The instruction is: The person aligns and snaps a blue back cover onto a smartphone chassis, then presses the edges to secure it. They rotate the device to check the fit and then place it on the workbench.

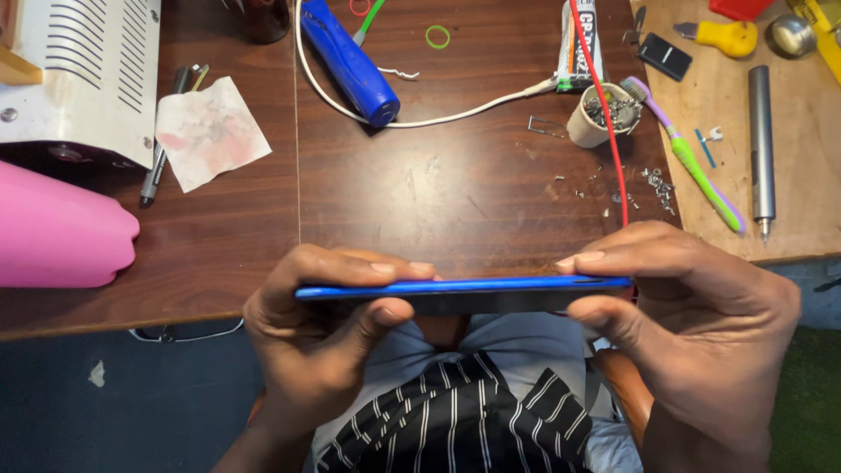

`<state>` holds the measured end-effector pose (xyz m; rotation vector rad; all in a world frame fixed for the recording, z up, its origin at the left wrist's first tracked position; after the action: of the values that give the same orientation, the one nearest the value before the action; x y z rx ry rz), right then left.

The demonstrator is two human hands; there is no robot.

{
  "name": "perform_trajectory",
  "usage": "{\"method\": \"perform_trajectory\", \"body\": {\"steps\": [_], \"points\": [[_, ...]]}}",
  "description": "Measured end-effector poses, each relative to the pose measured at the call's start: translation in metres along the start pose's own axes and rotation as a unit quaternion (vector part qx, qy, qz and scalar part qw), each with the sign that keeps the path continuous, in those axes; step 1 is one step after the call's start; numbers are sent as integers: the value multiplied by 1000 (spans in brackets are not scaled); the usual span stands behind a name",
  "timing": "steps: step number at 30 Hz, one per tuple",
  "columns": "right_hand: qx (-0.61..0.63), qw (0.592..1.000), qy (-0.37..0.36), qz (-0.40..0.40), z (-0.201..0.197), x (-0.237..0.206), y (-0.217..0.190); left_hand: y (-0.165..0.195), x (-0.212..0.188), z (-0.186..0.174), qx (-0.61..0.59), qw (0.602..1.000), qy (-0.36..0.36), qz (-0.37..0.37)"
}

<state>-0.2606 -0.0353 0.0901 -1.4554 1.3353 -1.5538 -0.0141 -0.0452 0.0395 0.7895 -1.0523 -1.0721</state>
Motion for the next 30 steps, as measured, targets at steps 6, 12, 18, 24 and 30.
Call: {"method": "perform_trajectory", "body": {"steps": [6, 12, 18, 24, 30], "points": [[36, 999, 3, -6, -5, 8, 33, -15, 14, -3, 52, 999, 7, 10], [58, 998, -20, -21, -6, 11, 33, 4, 31, 19, 113, 989, -89, 34], [73, 997, -14, -23, -1, 46, 30, -29, 26, 59, 308, 917, -249, -42], [285, 946, 20, 154, 44, 48, 88, -66, 46, 79, 100, 982, -113, -112], [245, 953, 54, 167, 19, 30, 116, -77, 68, 81, 369, 912, -166, -64]]}}
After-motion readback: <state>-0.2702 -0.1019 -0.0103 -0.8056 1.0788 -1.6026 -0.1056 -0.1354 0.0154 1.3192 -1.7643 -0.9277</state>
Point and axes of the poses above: each hand's wrist, its own x-axis towards the middle knuckle, its own z-axis out of the palm, y = z × x, the point moved 10 cm from there along x, towards the middle knuckle, and after that the axes turned 11 degrees about y, right-handed, at the moved point
